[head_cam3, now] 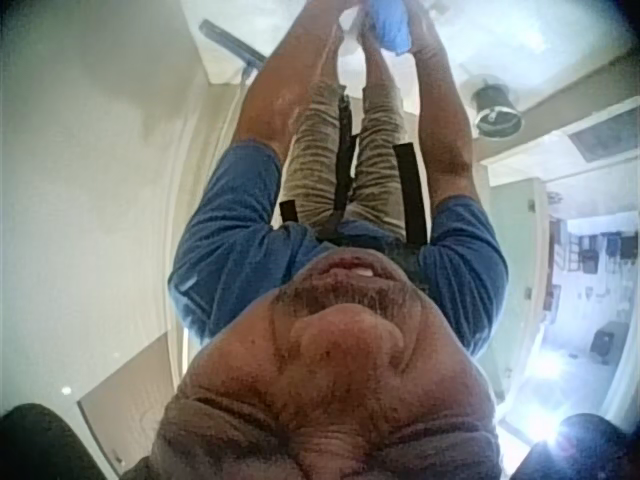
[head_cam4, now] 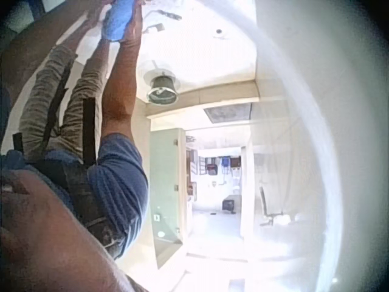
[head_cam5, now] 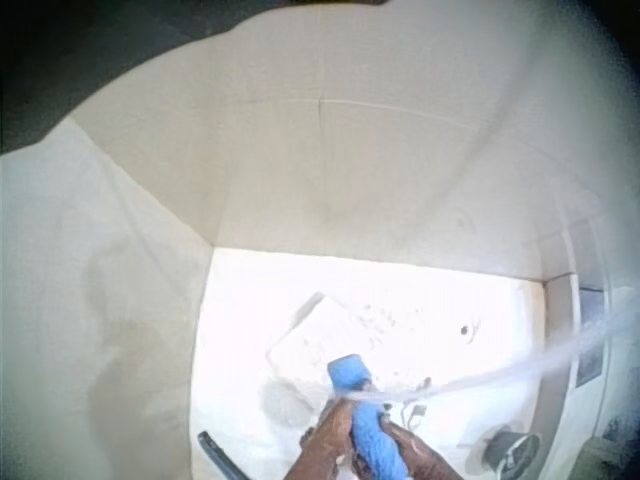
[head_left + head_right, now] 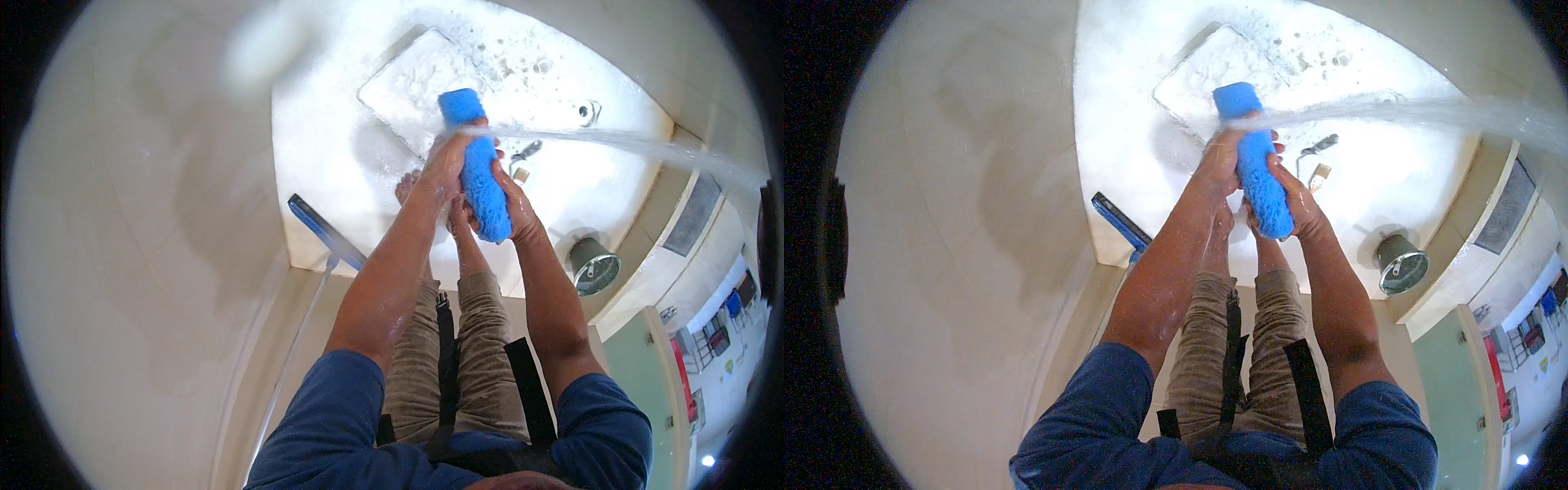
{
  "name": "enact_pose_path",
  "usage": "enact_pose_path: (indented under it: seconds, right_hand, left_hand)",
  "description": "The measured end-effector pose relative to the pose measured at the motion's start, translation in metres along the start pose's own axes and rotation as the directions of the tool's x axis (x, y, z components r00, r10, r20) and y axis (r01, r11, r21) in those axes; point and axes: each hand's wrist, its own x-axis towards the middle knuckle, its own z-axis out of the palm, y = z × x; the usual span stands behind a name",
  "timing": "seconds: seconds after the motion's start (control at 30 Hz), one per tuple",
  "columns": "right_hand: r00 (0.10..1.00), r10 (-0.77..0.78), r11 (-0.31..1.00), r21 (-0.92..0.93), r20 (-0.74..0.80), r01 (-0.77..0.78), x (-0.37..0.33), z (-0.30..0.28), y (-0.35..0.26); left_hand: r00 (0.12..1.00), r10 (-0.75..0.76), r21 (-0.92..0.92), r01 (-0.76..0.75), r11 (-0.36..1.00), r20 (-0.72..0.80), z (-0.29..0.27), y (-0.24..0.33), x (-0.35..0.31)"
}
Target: The person rinses a paint roller and a paintbrush under running water in a shower. They squeeze the roller cover repeatedly to remove paint residue and rinse the brush bristles.
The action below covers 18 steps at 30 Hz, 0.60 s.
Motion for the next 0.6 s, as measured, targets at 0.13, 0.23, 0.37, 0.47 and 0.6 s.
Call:
enact_pose_path:
  seconds: [0.13,0.23,0.37,0.47,0.6]
  right_hand:
    - [0.954,-0.277,0.796,-0.584,-0.117,0.159,-0.002,0.006,-0.011]
    - [0.914,-0.401,0.629,-0.743,-0.06,0.227,-0.012,0.039,-0.028]
    - [0.917,-0.394,0.755,-0.591,-0.059,0.286,-0.023,0.047,-0.027]
    - [0.858,-0.514,0.669,-0.614,0.025,0.418,-0.022,0.042,-0.013]
    - [0.871,-0.485,0.752,-0.548,-0.082,0.367,-0.024,0.048,-0.019]
  left_hand:
    - [0.945,0.208,0.132,-0.18,0.975,-0.25,0.008,0.003,0.016]
    - [0.861,0.235,0.063,-0.232,0.971,-0.451,0.003,0.015,0.026]
    - [0.916,0.034,-0.089,-0.075,0.993,-0.4,0.002,0.041,0.024]
    - [0.924,0.011,-0.201,-0.095,0.975,-0.383,-0.01,0.048,0.021]
    - [0.915,0.028,-0.251,-0.14,0.958,-0.402,-0.018,0.049,0.015]
